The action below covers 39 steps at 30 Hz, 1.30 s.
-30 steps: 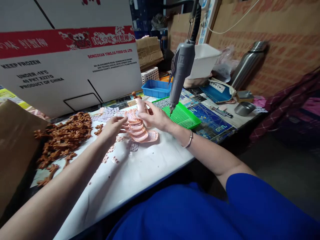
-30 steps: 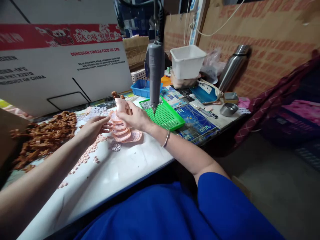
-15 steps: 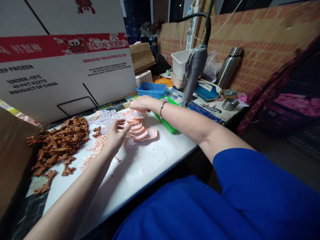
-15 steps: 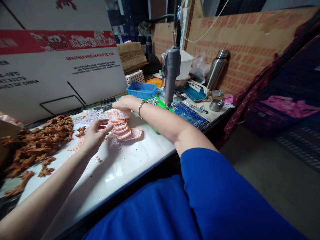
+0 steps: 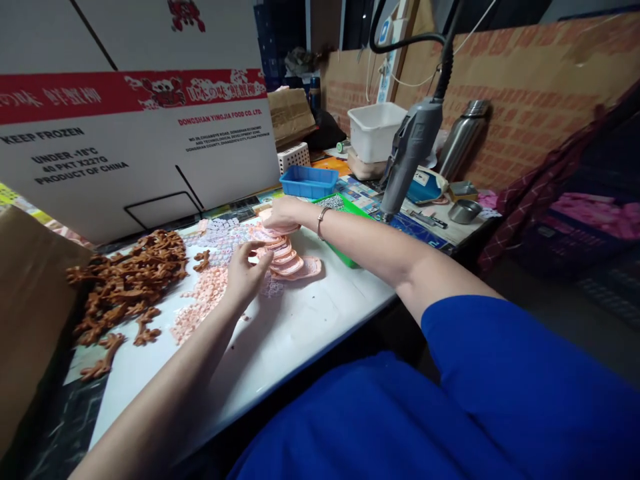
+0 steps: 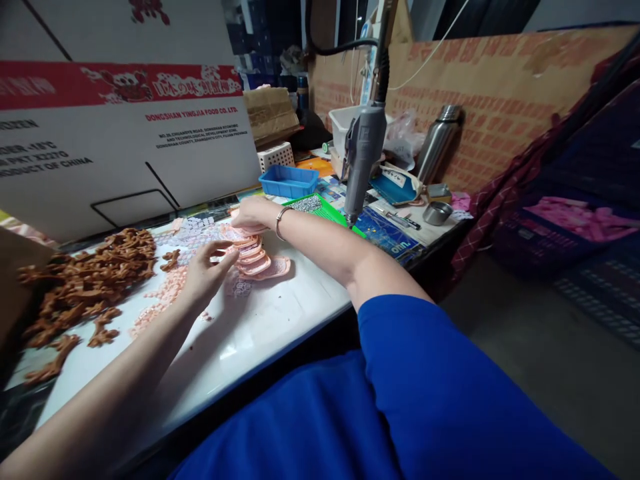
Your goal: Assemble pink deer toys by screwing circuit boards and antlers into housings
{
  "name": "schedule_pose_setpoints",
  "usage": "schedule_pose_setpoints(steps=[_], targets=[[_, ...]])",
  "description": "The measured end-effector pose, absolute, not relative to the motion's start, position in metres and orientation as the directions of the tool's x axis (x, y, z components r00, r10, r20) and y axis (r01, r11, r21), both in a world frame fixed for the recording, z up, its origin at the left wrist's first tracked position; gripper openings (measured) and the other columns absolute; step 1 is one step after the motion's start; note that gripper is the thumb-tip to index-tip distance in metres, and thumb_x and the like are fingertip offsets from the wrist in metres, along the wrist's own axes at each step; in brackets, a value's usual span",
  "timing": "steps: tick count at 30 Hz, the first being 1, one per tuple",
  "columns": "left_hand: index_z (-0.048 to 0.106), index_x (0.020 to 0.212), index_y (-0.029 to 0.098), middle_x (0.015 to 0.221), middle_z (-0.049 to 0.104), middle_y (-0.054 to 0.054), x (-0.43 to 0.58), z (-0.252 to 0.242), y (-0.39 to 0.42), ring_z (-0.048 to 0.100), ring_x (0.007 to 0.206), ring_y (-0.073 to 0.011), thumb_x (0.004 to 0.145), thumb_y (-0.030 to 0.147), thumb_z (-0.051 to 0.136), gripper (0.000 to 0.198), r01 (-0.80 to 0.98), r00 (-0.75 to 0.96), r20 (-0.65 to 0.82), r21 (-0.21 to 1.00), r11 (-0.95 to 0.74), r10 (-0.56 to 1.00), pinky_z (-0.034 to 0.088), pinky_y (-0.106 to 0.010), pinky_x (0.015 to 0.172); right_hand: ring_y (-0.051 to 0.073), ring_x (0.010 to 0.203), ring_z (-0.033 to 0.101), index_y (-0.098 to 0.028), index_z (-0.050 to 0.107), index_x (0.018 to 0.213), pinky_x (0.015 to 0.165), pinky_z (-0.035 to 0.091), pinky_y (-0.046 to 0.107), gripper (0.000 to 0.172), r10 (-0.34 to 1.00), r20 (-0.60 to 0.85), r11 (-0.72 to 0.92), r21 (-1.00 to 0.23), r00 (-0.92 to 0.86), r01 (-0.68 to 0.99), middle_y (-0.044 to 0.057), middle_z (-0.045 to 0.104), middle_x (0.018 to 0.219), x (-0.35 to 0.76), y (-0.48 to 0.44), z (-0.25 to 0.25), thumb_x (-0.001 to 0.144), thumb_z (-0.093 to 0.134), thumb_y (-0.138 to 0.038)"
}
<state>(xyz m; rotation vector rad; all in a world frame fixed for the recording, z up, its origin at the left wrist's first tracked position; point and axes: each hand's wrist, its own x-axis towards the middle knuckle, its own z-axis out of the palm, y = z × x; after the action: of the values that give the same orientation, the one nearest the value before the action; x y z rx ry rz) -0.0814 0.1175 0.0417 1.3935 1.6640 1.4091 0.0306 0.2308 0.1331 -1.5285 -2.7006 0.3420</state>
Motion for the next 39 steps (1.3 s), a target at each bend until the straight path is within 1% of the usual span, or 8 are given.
schedule_pose_setpoints(steps=[5, 8, 11, 15, 21, 25, 34, 39], targets=[[0.066, 0.103, 0.019, 0.101, 0.068, -0.009, -0.078, 0.054, 0.100, 0.065, 0.087, -0.0225, 0.068, 0.062, 0.072, 0.056, 0.127, -0.335, 0.179, 0.981, -0.143, 0.925, 0.055, -0.037, 0.076, 0.027, 0.118, 0.066, -0.012, 0.057, 0.139, 0.098, 0.051, 0.034, 0.054, 0.776, 0.076, 0.613, -0.325, -0.626, 0.720, 0.015, 0.067, 0.133, 0.059, 0.199, 0.141, 0.092, 0.055, -0.039], [0.066, 0.111, 0.021, 0.108, 0.070, -0.010, -0.069, 0.058, 0.079, 0.069, 0.084, -0.0215, 0.070, 0.073, 0.068, 0.066, -0.049, -0.265, 0.129, 0.988, -0.147, 0.955, 0.057, -0.035, 0.070, 0.023, 0.117, 0.065, -0.011, 0.053, 0.143, 0.098, 0.052, 0.033, 0.064, 0.604, 0.160, 0.669, -0.634, -0.781, 0.388, 0.014, 0.064, 0.139, 0.088, 0.168, 0.134, 0.085, 0.063, -0.036], [0.066, 0.116, 0.028, 0.125, 0.068, -0.009, -0.056, 0.056, 0.055, 0.070, 0.096, -0.0245, 0.069, 0.066, 0.078, 0.062, -0.232, -0.148, 0.096, 0.964, -0.129, 0.984, 0.059, -0.032, 0.070, 0.024, 0.125, 0.062, -0.012, 0.049, 0.147, 0.101, 0.053, 0.037, 0.072, 0.496, 0.220, 0.639, -0.747, -0.840, 0.182, 0.013, 0.058, 0.146, 0.116, 0.144, 0.116, 0.081, 0.066, -0.037], [0.067, 0.118, 0.031, 0.129, 0.069, -0.008, -0.040, 0.047, 0.031, 0.068, 0.111, -0.0299, 0.066, 0.056, 0.086, 0.061, -0.328, -0.081, 0.049, 0.942, -0.073, 0.996, 0.061, -0.039, 0.082, 0.027, 0.132, 0.059, -0.015, 0.049, 0.148, 0.107, 0.052, 0.043, 0.074, 0.423, 0.279, 0.681, -0.726, -0.862, 0.099, 0.014, 0.057, 0.148, 0.142, 0.128, 0.090, 0.082, 0.069, -0.040], [0.070, 0.105, 0.022, 0.106, 0.075, -0.012, -0.024, 0.036, 0.021, 0.072, 0.099, -0.0325, 0.053, 0.057, 0.093, 0.067, -0.364, -0.134, -0.052, 0.931, 0.000, 0.990, 0.061, -0.044, 0.083, 0.025, 0.137, 0.056, -0.014, 0.048, 0.150, 0.117, 0.043, 0.042, 0.071, 0.346, 0.378, 0.802, -0.594, -0.859, 0.061, 0.017, 0.058, 0.147, 0.161, 0.121, 0.066, 0.086, 0.067, -0.041], [0.069, 0.097, 0.023, 0.095, 0.076, -0.007, -0.015, 0.034, 0.021, 0.074, 0.090, -0.0295, 0.052, 0.051, 0.094, 0.058, -0.400, -0.178, -0.069, 0.916, -0.008, 0.982, 0.061, -0.043, 0.080, 0.024, 0.132, 0.059, -0.017, 0.048, 0.150, 0.113, 0.047, 0.040, 0.072, 0.384, 0.375, 0.759, -0.648, -0.844, 0.057, 0.014, 0.062, 0.143, 0.171, 0.119, 0.060, 0.087, 0.068, -0.045], [0.071, 0.093, 0.024, 0.103, 0.078, -0.007, -0.008, 0.028, 0.023, 0.072, 0.102, -0.0321, 0.053, 0.044, 0.094, 0.050, -0.402, -0.168, -0.074, 0.916, 0.000, 0.983, 0.057, -0.047, 0.093, 0.025, 0.134, 0.059, -0.016, 0.050, 0.149, 0.113, 0.048, 0.040, 0.070, 0.415, 0.372, 0.744, -0.664, -0.830, 0.075, 0.016, 0.061, 0.144, 0.178, 0.115, 0.056, 0.087, 0.069, -0.042], [0.071, 0.103, 0.023, 0.106, 0.077, -0.009, -0.006, 0.023, 0.022, 0.071, 0.106, -0.0321, 0.057, 0.046, 0.091, 0.055, -0.379, -0.185, -0.048, 0.925, -0.027, 0.982, 0.057, -0.045, 0.094, 0.025, 0.133, 0.060, -0.014, 0.052, 0.147, 0.113, 0.048, 0.039, 0.069, 0.449, 0.364, 0.732, -0.674, -0.816, 0.102, 0.016, 0.061, 0.144, 0.175, 0.116, 0.052, 0.087, 0.069, -0.045]])
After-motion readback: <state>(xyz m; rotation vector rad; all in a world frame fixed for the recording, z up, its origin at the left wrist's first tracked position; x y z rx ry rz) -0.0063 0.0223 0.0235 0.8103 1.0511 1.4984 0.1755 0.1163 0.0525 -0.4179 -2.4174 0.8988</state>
